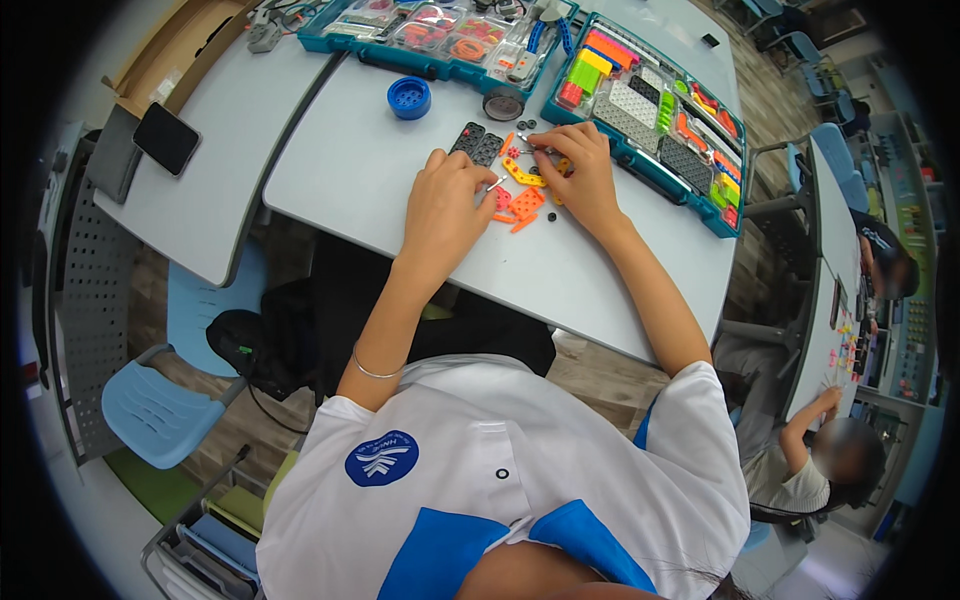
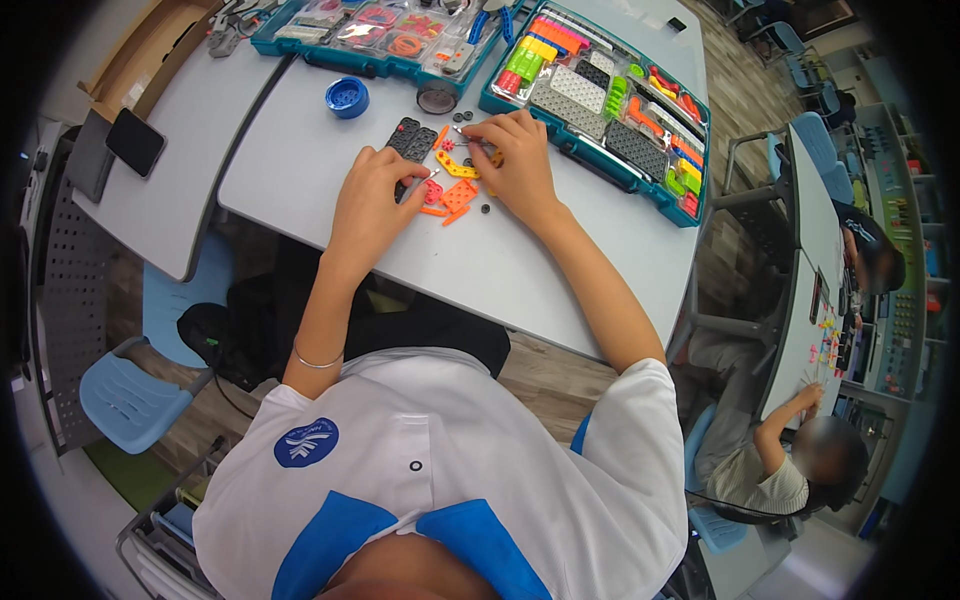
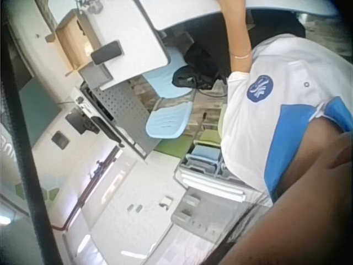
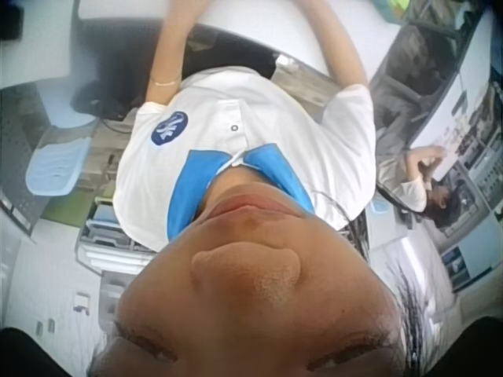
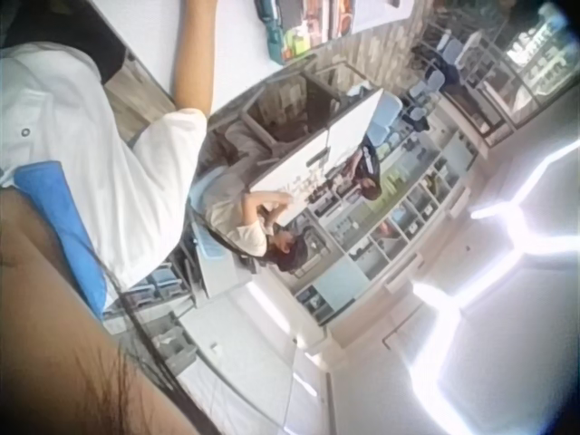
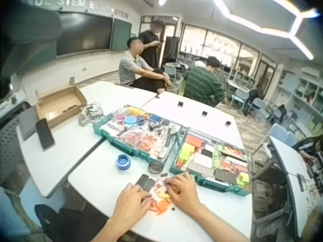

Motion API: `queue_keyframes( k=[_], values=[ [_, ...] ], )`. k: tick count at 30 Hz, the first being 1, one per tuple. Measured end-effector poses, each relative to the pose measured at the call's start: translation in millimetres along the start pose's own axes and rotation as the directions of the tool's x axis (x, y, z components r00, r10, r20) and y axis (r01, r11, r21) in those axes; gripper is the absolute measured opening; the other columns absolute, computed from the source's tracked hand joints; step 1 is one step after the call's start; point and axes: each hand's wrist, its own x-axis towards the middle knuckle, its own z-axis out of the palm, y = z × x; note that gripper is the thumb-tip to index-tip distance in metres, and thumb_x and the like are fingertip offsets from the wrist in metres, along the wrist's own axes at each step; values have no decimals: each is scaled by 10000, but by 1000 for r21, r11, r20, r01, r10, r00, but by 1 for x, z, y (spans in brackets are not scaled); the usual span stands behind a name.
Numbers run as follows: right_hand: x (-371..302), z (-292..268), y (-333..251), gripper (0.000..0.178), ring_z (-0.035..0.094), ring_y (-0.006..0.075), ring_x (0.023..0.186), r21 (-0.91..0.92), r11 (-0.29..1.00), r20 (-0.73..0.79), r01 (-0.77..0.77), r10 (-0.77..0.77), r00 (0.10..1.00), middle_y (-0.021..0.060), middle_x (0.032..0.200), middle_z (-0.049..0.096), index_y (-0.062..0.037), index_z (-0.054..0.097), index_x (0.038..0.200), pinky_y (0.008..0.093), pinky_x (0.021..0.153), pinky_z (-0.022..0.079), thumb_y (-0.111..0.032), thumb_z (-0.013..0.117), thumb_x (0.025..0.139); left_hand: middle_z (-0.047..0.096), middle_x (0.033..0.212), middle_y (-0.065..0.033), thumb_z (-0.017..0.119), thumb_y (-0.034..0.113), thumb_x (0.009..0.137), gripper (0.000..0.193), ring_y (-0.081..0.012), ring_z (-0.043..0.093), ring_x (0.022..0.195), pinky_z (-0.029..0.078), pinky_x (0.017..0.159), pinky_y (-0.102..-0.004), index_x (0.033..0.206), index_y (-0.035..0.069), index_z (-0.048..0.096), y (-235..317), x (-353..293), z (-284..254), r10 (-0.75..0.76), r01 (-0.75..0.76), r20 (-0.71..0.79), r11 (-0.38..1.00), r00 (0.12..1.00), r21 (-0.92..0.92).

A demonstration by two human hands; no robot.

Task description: The person assembles a structure using colorful interlocking building blocks from a kit. They connect beams, plates, and connectors, then disassemble the structure into individual pieces and sort them on the table.

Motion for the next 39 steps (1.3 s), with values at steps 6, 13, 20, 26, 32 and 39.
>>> queue_keyframes(
  k=[6,13,20,26,32,39],
  values=[
    [0,-2,-2,208,559,205,923,15,1000,23,-22,22,999,7,872,661,-97,700,1004,365,861,377,-79,707,797,621,810,-58,735,111,783,118,-226,531,840,462,752,-345,877,39,738,7,1,3,-36,37,-31,999,999,26],
    [2,-1,-2,205,559,200,928,55,998,-18,-9,10,1000,6,871,658,-95,692,1004,366,860,371,-87,715,800,619,818,-63,738,105,781,101,-231,543,852,463,756,-357,847,35,708,6,5,5,-26,26,12,999,1000,20],
    [-1,1,0,174,551,206,934,-9,1000,1,-22,22,1000,9,888,652,-91,704,959,370,860,362,-134,740,795,600,817,-64,719,92,789,79,-239,543,849,461,777,-359,813,35,670,10,-1,8,-11,13,52,1000,999,-26],
    [-3,0,-2,139,531,213,909,-65,997,-4,-35,35,999,12,886,603,-106,714,925,368,847,353,-152,744,797,596,817,-63,719,98,803,74,-243,533,857,454,787,-359,843,39,699,8,-9,8,11,-11,-20,999,1000,-32],
    [-5,-2,-1,92,518,212,918,-75,996,8,-45,46,999,18,905,570,-120,705,884,367,848,333,-143,737,800,593,826,-67,728,115,809,97,-242,524,871,450,796,-352,880,52,749,10,-10,-4,-4,7,62,999,998,-40],
    [-6,-2,-2,101,493,221,976,-88,993,65,-72,78,995,24,980,552,-109,657,902,380,881,309,-109,711,817,585,827,-66,734,91,788,126,-240,519,866,451,803,-351,908,59,758,5,-15,-7,23,-19,58,997,998,-80]
  ],
)
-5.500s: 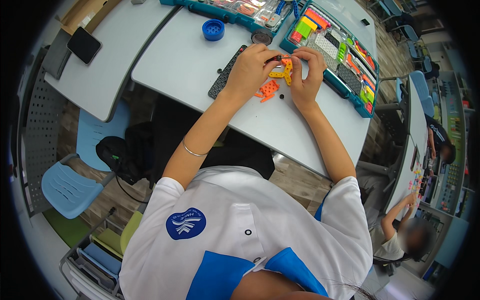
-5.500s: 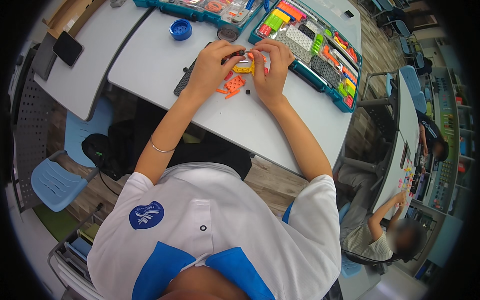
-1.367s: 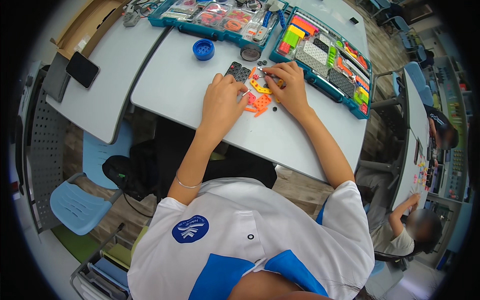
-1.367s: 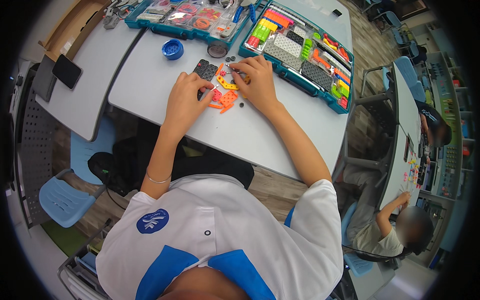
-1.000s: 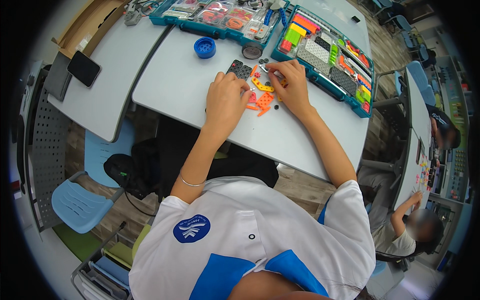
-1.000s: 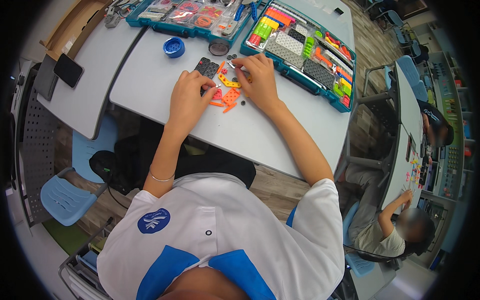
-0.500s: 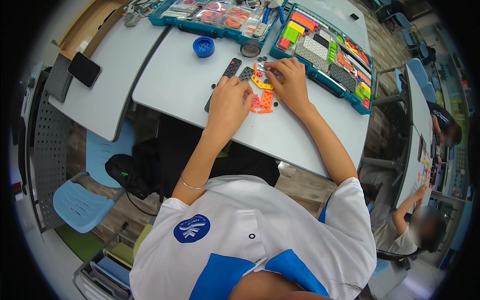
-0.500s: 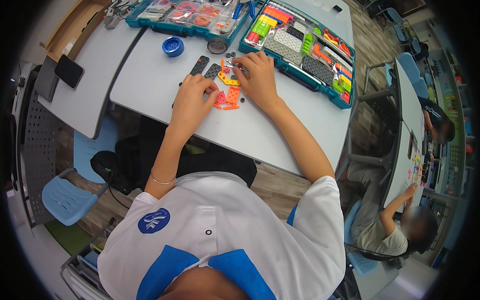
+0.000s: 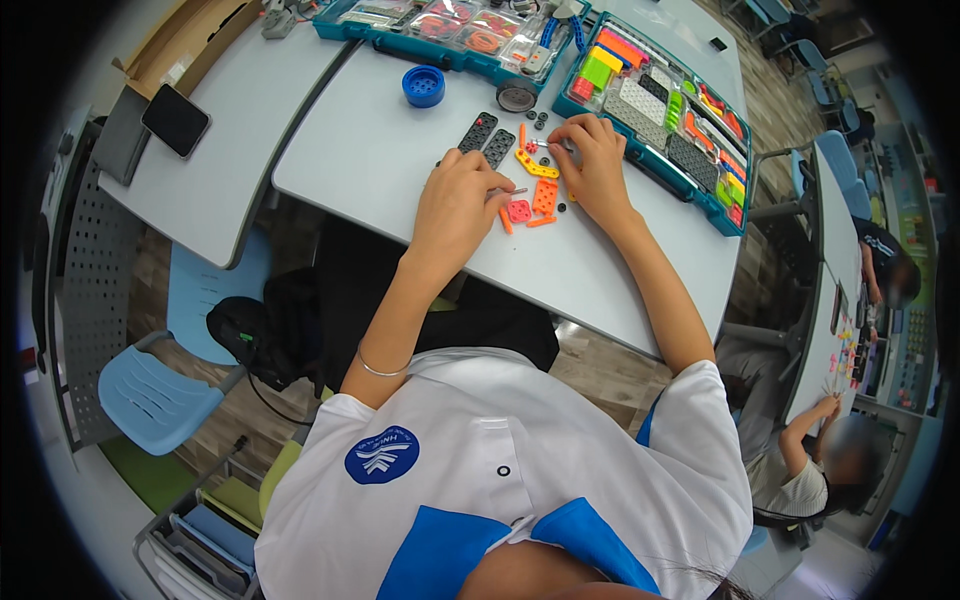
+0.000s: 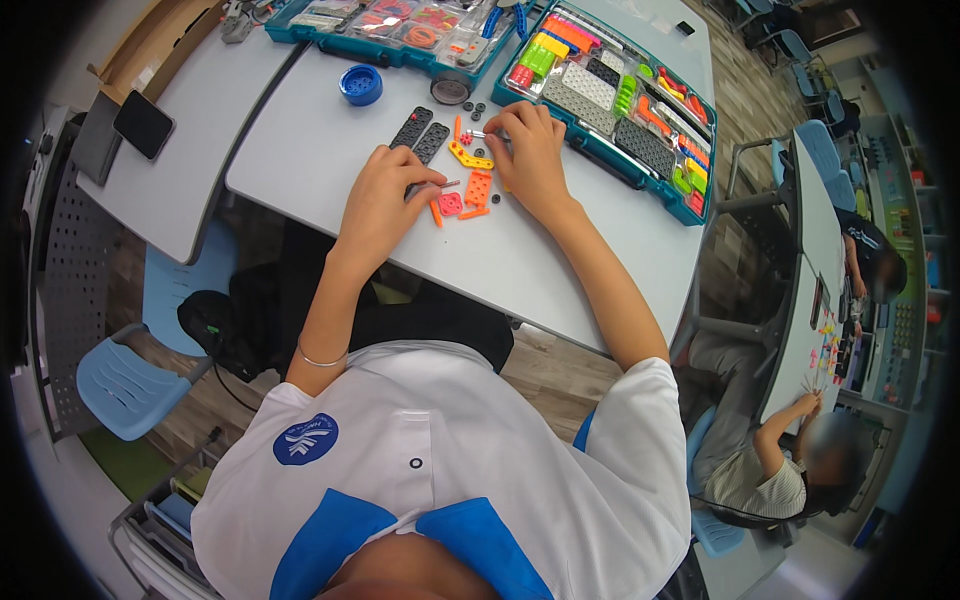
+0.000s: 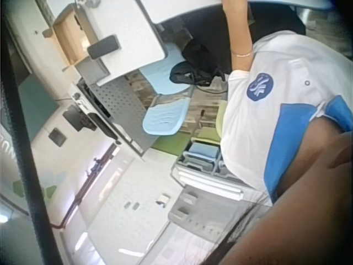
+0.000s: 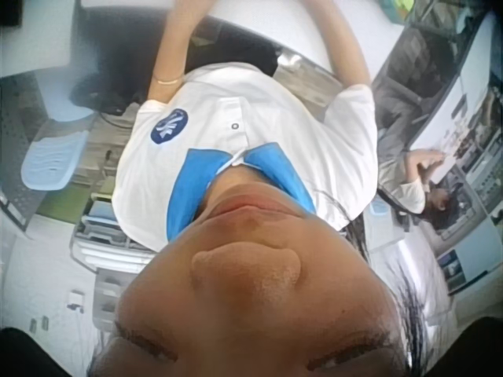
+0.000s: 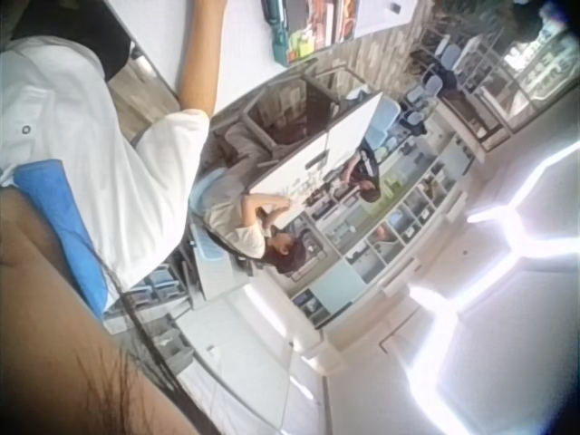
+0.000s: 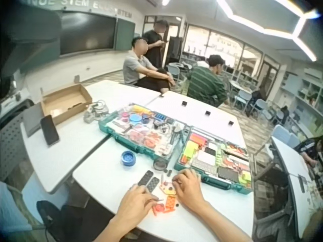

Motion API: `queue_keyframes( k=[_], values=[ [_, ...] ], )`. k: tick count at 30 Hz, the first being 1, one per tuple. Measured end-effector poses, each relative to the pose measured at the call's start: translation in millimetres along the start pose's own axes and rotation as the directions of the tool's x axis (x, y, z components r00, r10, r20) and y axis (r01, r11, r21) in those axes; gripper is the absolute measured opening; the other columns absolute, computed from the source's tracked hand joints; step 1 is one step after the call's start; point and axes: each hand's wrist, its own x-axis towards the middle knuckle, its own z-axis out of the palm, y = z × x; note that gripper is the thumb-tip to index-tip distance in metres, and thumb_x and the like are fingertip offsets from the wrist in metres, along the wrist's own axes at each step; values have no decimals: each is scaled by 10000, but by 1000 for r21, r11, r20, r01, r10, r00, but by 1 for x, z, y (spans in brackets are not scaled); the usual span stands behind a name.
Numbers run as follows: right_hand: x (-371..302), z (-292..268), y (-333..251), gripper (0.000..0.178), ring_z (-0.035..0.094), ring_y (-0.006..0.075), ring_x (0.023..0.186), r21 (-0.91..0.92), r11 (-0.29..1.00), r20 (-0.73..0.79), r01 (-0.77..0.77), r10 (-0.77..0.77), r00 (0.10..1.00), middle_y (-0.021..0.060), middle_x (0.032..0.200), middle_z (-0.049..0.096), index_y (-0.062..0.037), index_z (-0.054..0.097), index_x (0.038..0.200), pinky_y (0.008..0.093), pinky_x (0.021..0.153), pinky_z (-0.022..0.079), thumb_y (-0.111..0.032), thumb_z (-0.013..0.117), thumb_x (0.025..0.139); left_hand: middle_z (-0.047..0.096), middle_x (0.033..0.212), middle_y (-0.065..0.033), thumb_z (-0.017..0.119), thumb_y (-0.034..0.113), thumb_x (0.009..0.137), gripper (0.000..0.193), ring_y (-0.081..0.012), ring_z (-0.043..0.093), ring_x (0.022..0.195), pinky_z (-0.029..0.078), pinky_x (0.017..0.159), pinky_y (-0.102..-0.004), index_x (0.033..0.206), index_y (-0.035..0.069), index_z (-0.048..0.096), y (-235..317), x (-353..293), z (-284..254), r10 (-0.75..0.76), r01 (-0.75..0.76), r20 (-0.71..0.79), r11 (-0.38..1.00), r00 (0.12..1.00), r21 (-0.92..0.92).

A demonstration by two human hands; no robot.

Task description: The person assembles a structure using colorful interlocking building blocks from a kit. They connect beams, plates, and connectors, then disassemble the structure into individual pieces and sort them on the table.

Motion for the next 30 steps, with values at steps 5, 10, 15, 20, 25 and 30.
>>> queue_keyframes(
  k=[5,10,15,20,25,30],
  values=[
    [1,3,3,130,471,239,1011,-18,1000,53,4,-3,999,40,1013,536,-100,618,935,397,898,302,-96,694,829,577,834,-64,742,81,771,94,-241,523,869,453,798,-356,860,49,741,1,1,2,-3,4,-12,1000,1000,11],
    [2,3,2,133,467,250,1029,-50,998,84,30,-25,996,48,1030,532,-96,599,945,406,905,300,-96,682,840,569,845,-66,724,79,793,64,-247,528,875,454,797,-363,831,38,692,-2,1,11,34,-32,-72,999,997,31],
    [2,1,2,118,474,259,1029,-98,992,91,75,-66,994,54,1031,530,-91,591,938,405,897,313,-97,671,851,569,899,-67,700,70,821,80,-250,530,883,452,796,-368,884,41,661,-3,2,16,76,-68,-154,996,985,59],
    [1,0,2,150,481,265,1046,-98,987,65,129,-123,990,74,1052,537,-81,576,951,411,905,327,-81,675,839,572,923,-65,687,61,831,82,-251,531,893,446,787,-368,901,34,654,-1,19,19,96,-101,-264,995,960,-5],
    [4,-4,-5,191,496,271,1073,-98,971,32,219,-217,976,80,1076,551,-71,561,978,417,929,345,-57,674,825,607,922,-63,682,58,834,91,-250,543,892,449,787,-370,919,34,657,-4,38,29,156,-157,-335,987,929,22],
    [2,-2,-6,213,528,269,1028,-98,956,33,276,-274,961,76,1004,575,-49,545,997,422,957,367,-38,669,824,661,872,-58,680,54,832,97,-250,572,876,459,791,-375,924,32,657,-6,38,35,162,-181,-299,983,940,-38]
  ],
)
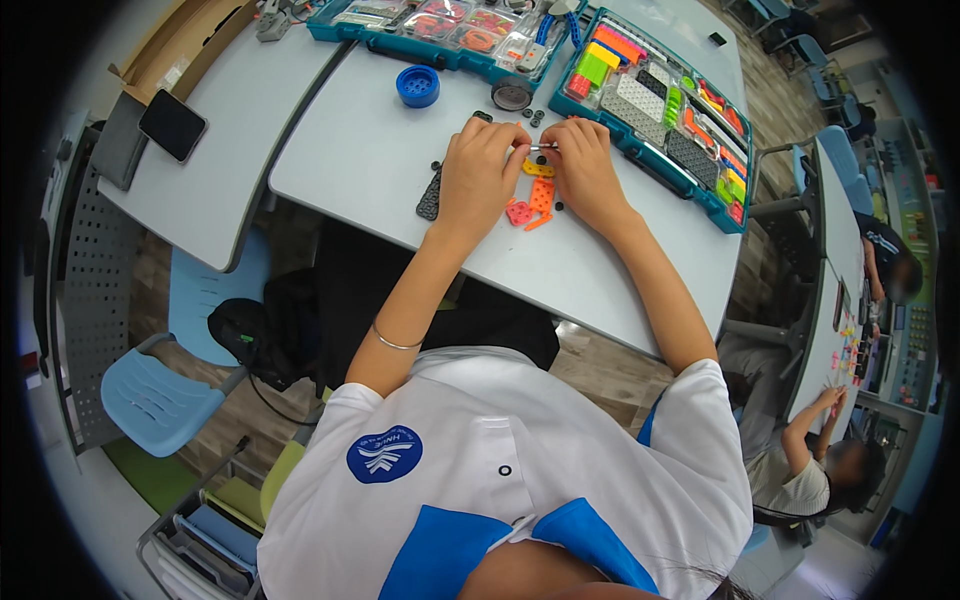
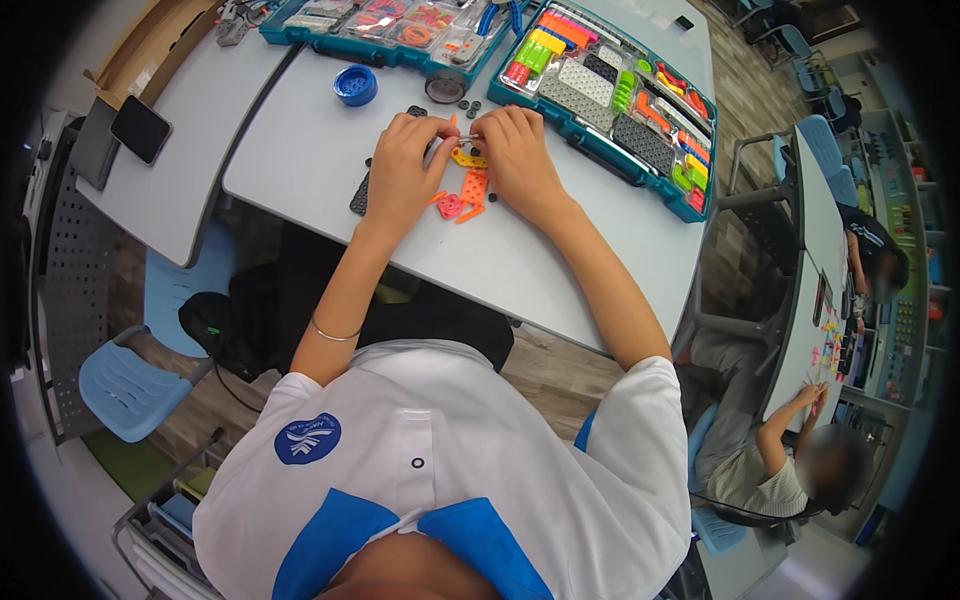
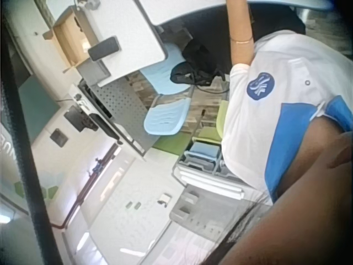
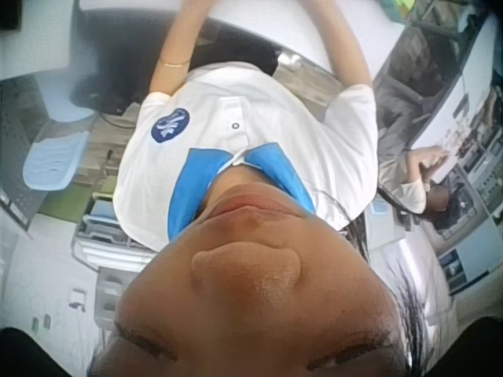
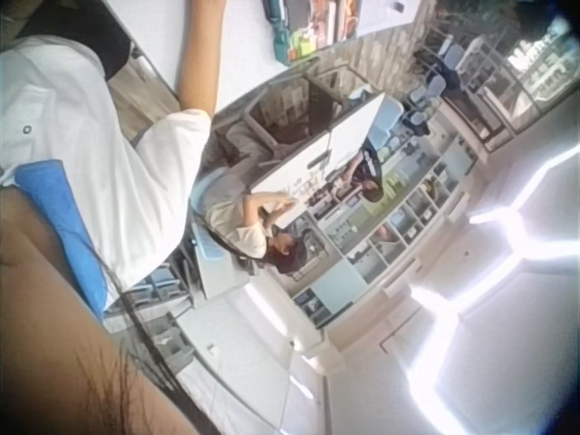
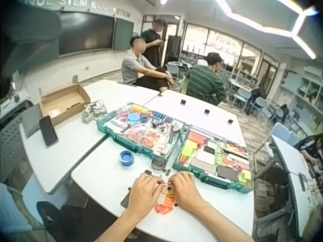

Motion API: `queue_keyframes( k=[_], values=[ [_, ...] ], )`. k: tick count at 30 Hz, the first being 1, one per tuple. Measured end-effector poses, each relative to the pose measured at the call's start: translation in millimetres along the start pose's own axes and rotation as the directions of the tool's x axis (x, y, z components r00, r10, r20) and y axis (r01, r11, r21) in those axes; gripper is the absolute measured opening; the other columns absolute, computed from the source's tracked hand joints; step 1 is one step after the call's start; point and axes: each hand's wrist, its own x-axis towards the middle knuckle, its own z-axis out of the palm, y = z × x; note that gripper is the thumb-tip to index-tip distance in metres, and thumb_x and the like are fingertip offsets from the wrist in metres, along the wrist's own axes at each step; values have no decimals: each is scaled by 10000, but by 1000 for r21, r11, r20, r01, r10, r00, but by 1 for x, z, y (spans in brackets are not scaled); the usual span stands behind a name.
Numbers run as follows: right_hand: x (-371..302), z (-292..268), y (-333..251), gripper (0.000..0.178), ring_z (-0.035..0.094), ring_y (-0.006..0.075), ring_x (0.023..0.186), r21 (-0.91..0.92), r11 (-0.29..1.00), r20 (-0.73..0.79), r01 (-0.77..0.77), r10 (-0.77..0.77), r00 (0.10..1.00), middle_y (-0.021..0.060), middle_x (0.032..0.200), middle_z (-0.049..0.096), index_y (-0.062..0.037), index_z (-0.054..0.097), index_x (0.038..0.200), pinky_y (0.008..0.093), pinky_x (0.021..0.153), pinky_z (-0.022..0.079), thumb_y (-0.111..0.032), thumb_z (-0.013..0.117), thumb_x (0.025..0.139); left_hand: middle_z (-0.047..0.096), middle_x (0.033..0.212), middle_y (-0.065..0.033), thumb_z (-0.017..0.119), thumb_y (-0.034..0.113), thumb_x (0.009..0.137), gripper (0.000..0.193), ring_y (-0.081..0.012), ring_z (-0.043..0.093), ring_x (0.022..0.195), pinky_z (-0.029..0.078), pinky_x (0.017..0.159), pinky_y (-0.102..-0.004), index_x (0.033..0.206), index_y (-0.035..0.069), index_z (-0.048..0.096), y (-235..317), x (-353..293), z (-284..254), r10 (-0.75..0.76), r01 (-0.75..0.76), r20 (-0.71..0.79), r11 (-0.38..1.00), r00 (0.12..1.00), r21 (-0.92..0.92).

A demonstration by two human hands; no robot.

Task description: The person assembles a structure using colorful interlocking building blocks from a kit. They connect beams, plates, and connectors, then disassemble the structure into individual pieces and sort them on the table.

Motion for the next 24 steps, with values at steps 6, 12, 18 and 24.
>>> queue_keyframes(
  k=[6,12,18,24],
  values=[
    [0,1,0,204,541,278,985,83,997,-22,-2,4,1000,78,965,579,-46,543,989,436,968,384,-25,663,825,669,872,-51,695,60,819,114,-243,576,874,463,795,-367,923,27,664,0,-2,-2,6,-6,0,1000,1000,-3],
    [-1,-2,-4,210,540,287,982,135,991,-24,-15,18,1000,87,966,578,-43,548,991,447,978,392,-15,667,820,674,862,-47,718,69,802,123,-234,569,865,466,802,-356,906,25,669,-3,-4,-3,22,-22,8,1000,1000,-16],
    [-2,0,-3,213,546,298,974,201,979,-17,-39,43,999,98,973,582,-38,554,1001,466,1003,389,7,660,822,679,853,-41,726,82,801,111,-231,563,868,463,807,-360,899,38,699,-4,-4,-3,42,-42,2,999,999,-14],
    [-5,-1,-4,157,549,321,947,388,916,5,-100,106,994,109,969,582,-29,559,975,460,999,390,22,636,848,684,859,-21,740,126,803,113,-222,561,868,434,790,-352,899,72,717,-3,-6,-5,83,-85,19,992,996,93]
  ],
)
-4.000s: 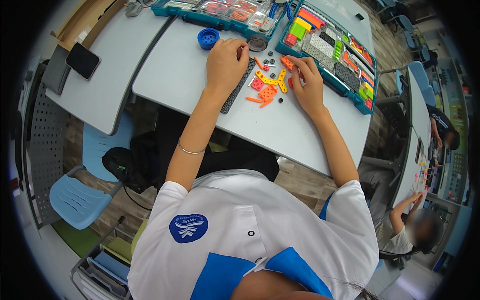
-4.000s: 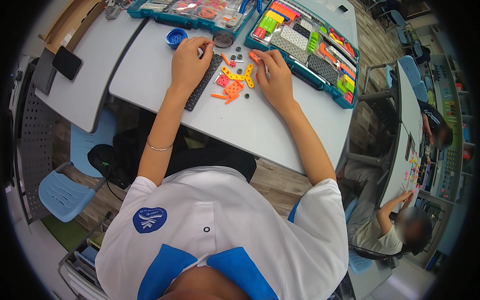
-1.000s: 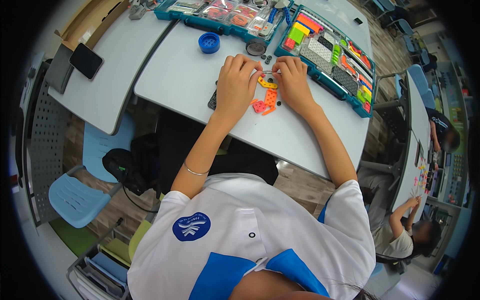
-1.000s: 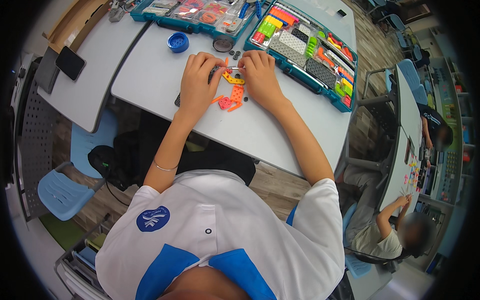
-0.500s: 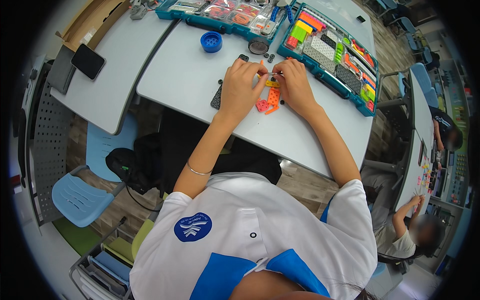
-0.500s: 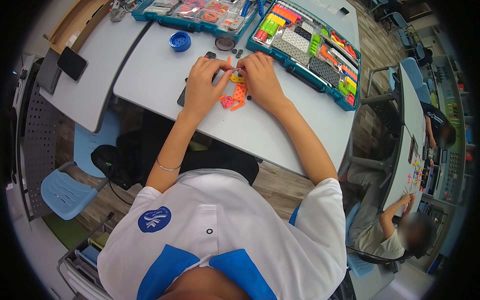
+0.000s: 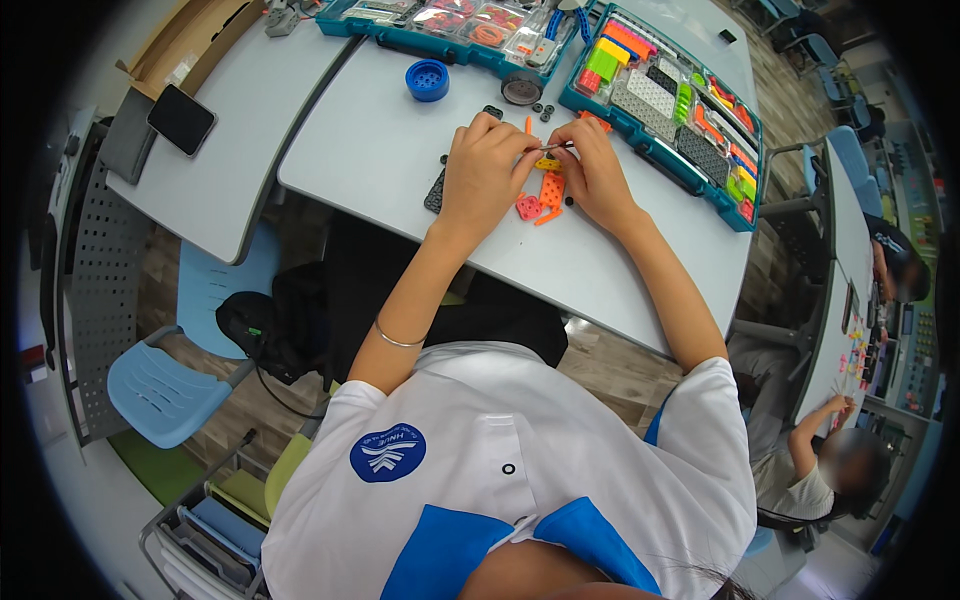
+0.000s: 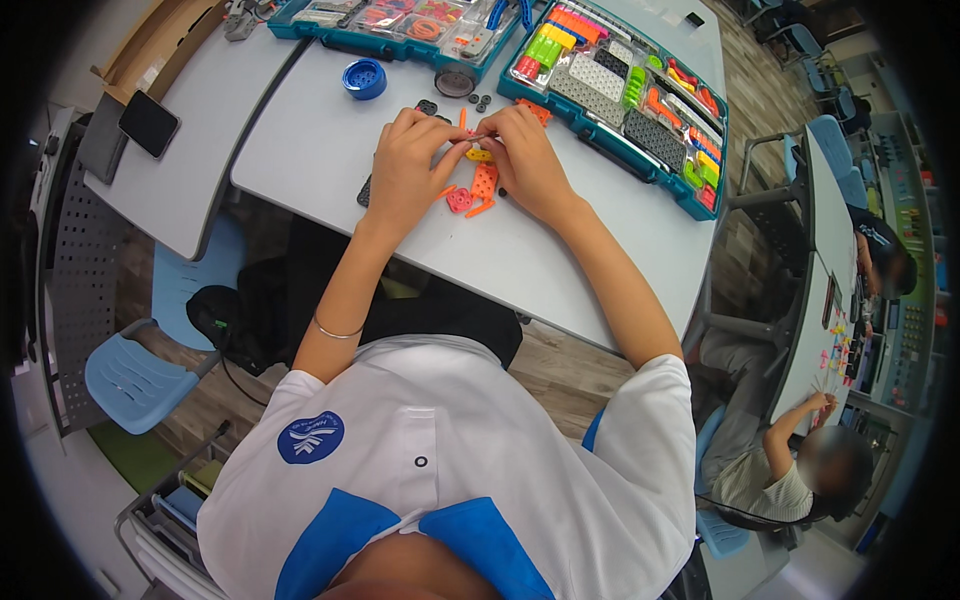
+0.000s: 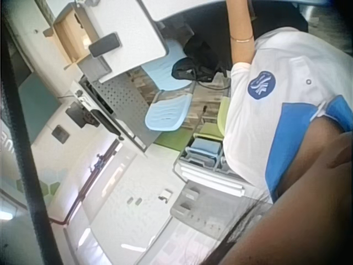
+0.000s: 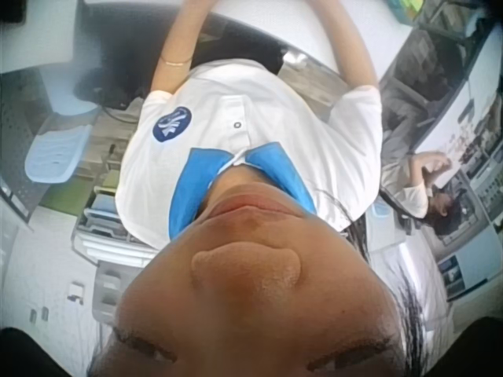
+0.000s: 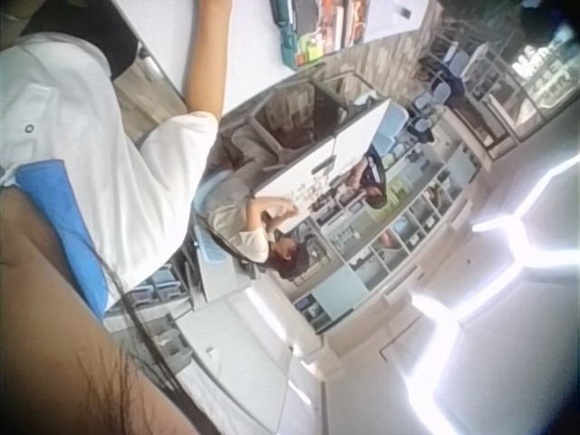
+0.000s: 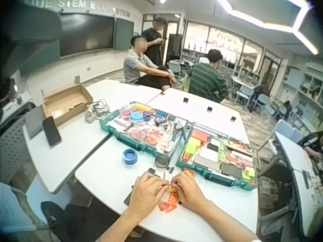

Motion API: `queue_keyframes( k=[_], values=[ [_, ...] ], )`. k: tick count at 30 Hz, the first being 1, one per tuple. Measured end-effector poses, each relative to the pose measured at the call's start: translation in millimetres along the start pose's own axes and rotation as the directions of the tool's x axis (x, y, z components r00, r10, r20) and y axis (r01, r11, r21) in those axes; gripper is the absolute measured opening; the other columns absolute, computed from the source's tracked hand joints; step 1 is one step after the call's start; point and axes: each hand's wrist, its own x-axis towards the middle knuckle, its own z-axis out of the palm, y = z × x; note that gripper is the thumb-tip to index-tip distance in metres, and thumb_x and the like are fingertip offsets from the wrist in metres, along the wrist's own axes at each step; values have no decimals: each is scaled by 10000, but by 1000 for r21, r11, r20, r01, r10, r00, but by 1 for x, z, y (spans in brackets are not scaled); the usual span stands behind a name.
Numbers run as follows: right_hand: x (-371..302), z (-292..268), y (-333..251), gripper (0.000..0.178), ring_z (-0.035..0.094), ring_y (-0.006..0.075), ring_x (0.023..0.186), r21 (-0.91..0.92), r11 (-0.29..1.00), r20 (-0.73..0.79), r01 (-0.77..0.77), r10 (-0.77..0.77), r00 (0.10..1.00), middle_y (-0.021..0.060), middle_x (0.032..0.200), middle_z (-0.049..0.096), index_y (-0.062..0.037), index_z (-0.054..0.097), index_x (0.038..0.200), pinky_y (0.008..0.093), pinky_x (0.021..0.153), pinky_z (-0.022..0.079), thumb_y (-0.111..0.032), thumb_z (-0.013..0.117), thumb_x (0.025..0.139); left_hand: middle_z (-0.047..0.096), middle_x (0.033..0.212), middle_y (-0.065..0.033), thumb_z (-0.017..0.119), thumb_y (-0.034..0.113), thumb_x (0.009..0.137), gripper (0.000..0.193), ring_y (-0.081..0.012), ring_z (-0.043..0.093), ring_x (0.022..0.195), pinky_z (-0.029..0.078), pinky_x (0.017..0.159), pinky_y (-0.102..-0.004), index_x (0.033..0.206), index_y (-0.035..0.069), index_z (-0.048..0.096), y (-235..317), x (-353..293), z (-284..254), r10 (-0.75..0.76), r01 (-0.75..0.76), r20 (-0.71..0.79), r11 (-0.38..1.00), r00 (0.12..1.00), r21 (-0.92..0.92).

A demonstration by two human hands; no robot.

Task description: The person assembles a structure using colorful interlocking building blocks from a kit. They connect beams, plates, and connectors, then disassemble the structure into individual pieces and sort them on the table.

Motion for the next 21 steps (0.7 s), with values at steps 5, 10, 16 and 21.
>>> queue_keyframes(
  k=[5,10,16,21],
  values=[
    [3,-4,-3,173,547,301,933,6,999,-49,35,-34,998,117,970,590,-19,583,1016,397,896,425,-28,657,860,683,849,-26,721,147,822,104,-225,576,879,430,778,-362,888,67,724,-1,6,-13,-24,25,-6,995,1000,94],
    [3,-4,-3,195,546,279,950,5,998,-165,-55,55,985,118,979,601,-12,603,1058,368,842,436,-111,645,895,678,843,-52,715,162,826,114,-247,576,862,456,749,-385,880,62,730,-37,12,-41,-207,218,-68,933,976,286],
    [3,-3,2,166,543,277,977,22,995,-143,-97,99,985,110,1003,603,-7,623,1021,369,857,433,-135,621,916,625,794,-45,716,172,826,122,-234,570,832,466,723,-375,877,62,732,-50,10,-43,-324,318,-45,877,945,361],
    [2,-2,4,149,541,276,992,11,996,-131,-83,84,988,102,1002,603,-9,629,1007,369,872,429,-121,621,909,590,757,-35,727,183,819,129,-216,571,806,467,717,-364,873,66,735,-46,11,-38,-371,367,-45,880,928,302]
  ],
)
